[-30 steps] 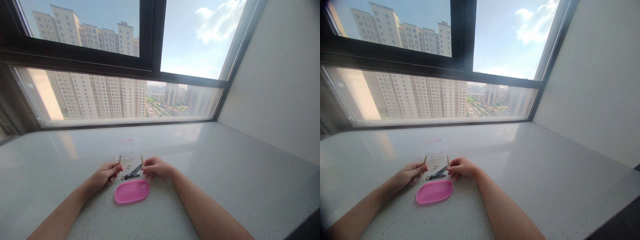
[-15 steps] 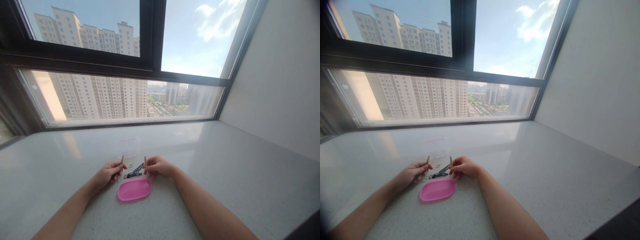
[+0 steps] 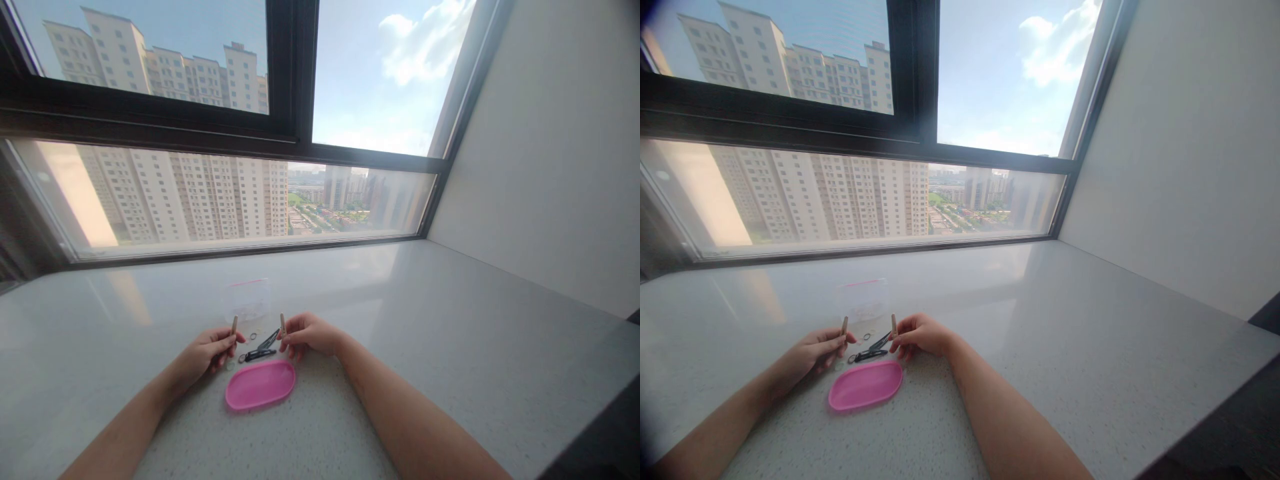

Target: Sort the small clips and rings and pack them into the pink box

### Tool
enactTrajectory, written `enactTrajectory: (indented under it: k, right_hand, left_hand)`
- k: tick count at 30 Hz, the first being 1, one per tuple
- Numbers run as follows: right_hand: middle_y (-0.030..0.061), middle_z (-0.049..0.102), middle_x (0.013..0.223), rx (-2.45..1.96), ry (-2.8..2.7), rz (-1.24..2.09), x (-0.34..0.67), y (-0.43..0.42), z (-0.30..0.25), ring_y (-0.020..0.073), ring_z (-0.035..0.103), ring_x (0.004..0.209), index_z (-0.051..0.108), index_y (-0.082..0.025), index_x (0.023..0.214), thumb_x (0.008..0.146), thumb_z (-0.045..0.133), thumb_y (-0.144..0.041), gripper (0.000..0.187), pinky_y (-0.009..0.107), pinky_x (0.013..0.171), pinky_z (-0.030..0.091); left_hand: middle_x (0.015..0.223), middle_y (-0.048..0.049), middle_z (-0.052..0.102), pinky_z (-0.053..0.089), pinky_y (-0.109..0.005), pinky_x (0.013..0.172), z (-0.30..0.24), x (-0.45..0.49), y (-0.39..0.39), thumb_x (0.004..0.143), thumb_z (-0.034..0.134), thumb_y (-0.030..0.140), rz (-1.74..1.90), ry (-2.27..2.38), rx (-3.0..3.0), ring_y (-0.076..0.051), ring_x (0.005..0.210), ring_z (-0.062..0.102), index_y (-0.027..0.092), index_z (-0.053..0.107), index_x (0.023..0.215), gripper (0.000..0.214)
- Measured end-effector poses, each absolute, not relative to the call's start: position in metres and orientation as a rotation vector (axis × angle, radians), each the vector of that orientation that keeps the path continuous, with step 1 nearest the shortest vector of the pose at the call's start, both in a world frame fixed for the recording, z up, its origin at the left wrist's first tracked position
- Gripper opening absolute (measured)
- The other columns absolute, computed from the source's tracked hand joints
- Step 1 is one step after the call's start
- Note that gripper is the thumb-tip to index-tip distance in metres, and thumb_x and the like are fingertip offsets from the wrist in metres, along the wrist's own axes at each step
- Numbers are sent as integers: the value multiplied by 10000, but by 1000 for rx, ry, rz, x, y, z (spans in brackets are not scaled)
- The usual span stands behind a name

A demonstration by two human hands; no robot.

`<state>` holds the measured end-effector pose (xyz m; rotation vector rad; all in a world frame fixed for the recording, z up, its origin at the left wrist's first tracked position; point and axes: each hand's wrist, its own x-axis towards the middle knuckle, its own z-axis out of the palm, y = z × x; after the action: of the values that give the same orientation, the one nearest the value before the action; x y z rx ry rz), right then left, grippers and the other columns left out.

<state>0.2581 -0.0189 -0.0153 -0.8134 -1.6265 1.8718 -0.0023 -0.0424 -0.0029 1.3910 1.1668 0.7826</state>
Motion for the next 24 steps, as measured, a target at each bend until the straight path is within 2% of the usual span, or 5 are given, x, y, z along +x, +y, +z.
enactTrajectory:
  k: [24]
  right_hand:
    - [34, 623, 701, -770, -1660, 1826, 257, -17, -19, 114, 570, 558, 596, -105, 884, 622, 739, -357, 391, 221, 474, 450]
  left_hand:
    - [582, 23, 506, 217, -188, 362, -6, -4, -41, 630, 629, 411, 820, 1135, 1345, -58, 394, 370, 111, 619, 847, 370]
